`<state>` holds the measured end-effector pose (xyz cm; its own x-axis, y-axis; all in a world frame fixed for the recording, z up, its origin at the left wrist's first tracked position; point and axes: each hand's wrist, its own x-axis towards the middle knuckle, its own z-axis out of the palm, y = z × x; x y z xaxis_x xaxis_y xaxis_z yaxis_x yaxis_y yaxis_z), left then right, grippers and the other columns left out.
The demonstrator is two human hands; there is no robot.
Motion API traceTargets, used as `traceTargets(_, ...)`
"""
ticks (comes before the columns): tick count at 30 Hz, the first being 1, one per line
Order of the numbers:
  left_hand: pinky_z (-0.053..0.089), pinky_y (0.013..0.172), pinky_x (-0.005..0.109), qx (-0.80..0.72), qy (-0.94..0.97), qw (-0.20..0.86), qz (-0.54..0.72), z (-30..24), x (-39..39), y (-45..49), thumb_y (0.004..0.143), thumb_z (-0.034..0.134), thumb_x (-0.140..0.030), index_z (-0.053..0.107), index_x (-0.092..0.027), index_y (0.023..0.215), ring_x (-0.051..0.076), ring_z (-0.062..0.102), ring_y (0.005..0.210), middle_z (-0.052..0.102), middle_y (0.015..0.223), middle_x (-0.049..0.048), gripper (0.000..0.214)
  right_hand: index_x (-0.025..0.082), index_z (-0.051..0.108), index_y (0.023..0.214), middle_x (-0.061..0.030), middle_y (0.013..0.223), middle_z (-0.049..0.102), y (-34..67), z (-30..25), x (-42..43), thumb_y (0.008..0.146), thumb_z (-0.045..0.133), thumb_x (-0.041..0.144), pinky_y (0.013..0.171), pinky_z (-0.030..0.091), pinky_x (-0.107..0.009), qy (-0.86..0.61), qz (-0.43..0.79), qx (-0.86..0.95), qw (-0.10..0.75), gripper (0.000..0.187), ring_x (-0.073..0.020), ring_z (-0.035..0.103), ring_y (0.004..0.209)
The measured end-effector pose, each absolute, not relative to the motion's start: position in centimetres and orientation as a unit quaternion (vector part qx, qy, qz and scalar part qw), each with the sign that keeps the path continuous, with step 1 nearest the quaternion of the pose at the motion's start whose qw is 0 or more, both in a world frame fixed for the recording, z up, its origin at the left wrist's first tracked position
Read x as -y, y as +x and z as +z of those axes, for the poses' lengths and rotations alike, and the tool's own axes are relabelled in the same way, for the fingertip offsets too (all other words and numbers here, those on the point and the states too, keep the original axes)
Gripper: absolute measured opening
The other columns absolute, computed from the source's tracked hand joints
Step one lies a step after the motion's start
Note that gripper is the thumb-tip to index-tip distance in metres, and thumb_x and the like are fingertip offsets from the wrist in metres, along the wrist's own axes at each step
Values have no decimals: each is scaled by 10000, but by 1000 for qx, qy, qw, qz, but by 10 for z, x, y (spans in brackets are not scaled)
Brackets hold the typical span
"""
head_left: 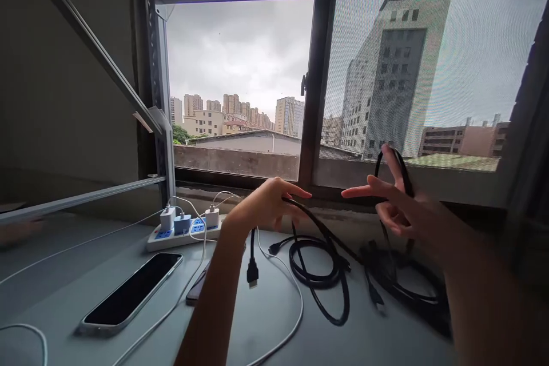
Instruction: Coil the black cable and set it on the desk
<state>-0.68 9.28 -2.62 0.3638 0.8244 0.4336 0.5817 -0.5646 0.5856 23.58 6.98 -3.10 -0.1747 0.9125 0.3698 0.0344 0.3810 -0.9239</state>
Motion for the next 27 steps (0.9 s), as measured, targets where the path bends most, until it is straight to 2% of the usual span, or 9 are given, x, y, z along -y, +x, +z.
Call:
traceTargets(3,444,379,203,-385,812,277,339,-29,-97,1,704,716,-206,688,-225,1085,139,575,441,692,808,48,383,302,121,1506,-73,914,731,232,-31,-71,755,642,573,261,257,-186,-360,399,675,505,953,-47,324,283)
traceTargets(6,459,396,204,-371,807,277,367,-28,-97,8,675,750,-182,675,-248,1116,156,627,551,674,1018,67,452,267,299,1468,-58,808,726,235,-32,-73,738,637,603,253,242,-198,-344,380,695,505,872,-51,312,260)
traceTargets(9,452,438,191,-377,800,166,436,-26,-94,16,722,749,-180,645,-297,1162,123,611,574,666,1058,37,467,215,569,1284,-26,637,678,242,-33,-74,762,616,602,263,220,-187,-341,346,710,510,652,-46,306,266)
traceTargets(12,444,507,195,-390,771,-2,503,-23,-89,21,803,728,-286,628,-327,1181,96,556,559,683,998,5,393,196,683,1110,-9,556,634,245,-34,-76,770,617,593,277,223,-181,-356,312,713,517,527,-43,308,287)
traceTargets(14,439,528,200,-397,755,-51,519,-20,-86,22,833,703,-321,612,-326,1204,89,535,554,677,1029,2,381,206,696,1072,-22,639,672,245,-34,-78,771,615,598,286,251,-185,-361,301,704,532,501,-40,328,306)
traceTargets(18,438,535,212,-408,746,-61,523,-20,-82,26,868,646,-297,545,-294,1289,91,531,555,651,1100,29,433,225,657,1143,-52,833,710,235,-35,-78,782,570,638,289,266,-195,-344,319,693,547,555,-38,355,322)
traceTargets(23,436,587,241,-425,742,-122,505,-25,-81,39,881,593,-211,462,-315,1356,96,546,596,614,1174,25,503,219,651,1143,-19,681,660,218,-34,-63,811,543,629,328,270,-183,-317,361,750,454,539,-51,360,361)
traceTargets(27,414,563,239,-444,723,-157,505,-27,-80,46,882,538,-142,494,-312,1330,101,568,619,615,1163,14,481,238,647,1162,49,514,521,213,-37,-60,725,710,524,372,323,-173,-318,294,783,446,526,-77,404,423)
